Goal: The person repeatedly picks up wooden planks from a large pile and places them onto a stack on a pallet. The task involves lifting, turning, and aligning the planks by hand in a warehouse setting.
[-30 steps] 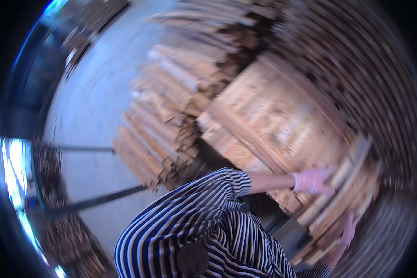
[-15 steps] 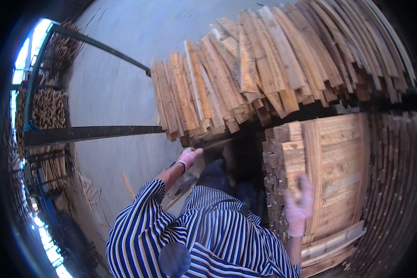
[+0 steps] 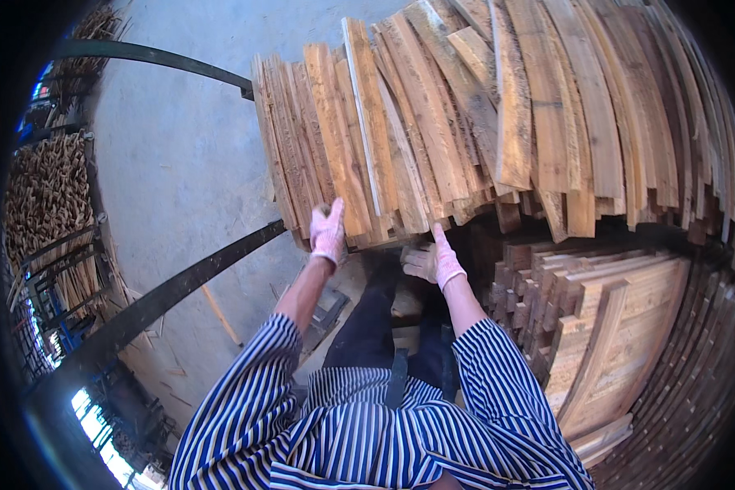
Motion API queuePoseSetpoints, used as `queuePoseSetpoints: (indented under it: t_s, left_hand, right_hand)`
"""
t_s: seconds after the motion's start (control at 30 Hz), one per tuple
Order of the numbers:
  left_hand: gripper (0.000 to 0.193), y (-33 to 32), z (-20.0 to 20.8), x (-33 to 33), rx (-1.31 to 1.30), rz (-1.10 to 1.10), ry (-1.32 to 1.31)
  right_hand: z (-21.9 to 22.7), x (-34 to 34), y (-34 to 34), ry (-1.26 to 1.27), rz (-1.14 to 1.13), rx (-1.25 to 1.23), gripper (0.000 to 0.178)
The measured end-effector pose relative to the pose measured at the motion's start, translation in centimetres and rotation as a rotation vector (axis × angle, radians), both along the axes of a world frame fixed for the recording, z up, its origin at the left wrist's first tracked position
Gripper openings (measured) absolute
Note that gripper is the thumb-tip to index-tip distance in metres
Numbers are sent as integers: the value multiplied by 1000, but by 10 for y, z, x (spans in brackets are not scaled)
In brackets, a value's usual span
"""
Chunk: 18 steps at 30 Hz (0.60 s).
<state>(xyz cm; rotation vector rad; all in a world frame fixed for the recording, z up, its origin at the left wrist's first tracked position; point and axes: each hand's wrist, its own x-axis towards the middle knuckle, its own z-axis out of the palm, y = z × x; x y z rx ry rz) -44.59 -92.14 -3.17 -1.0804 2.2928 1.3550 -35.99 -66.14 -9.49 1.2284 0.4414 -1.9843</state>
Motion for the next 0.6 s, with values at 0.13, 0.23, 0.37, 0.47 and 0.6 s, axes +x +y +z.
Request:
queuePoseSetpoints:
  t_s: [0.13,0.23,0.37,0.47,0.6]
  left_hand:
    - [83,18,13,47,594,401,-322]
    - [89,-7,-38,73,1140,736,-365]
    - [82,-3,-99,67,1058,835,-164]
    - [89,-4,-104,61,1030,779,-160]
    - [95,-3,-87,62,1080,639,-158]
  right_hand:
    - [0,-34,-39,-177,-356,-181,114]
    - [18,-40,-49,-147,-308,-181,112]
    - [3,-7,-49,96,-93,-98,84]
    - [-8,-17,-49,312,8,172,62]
    - [-3,-33,-50,303,26,70,52]
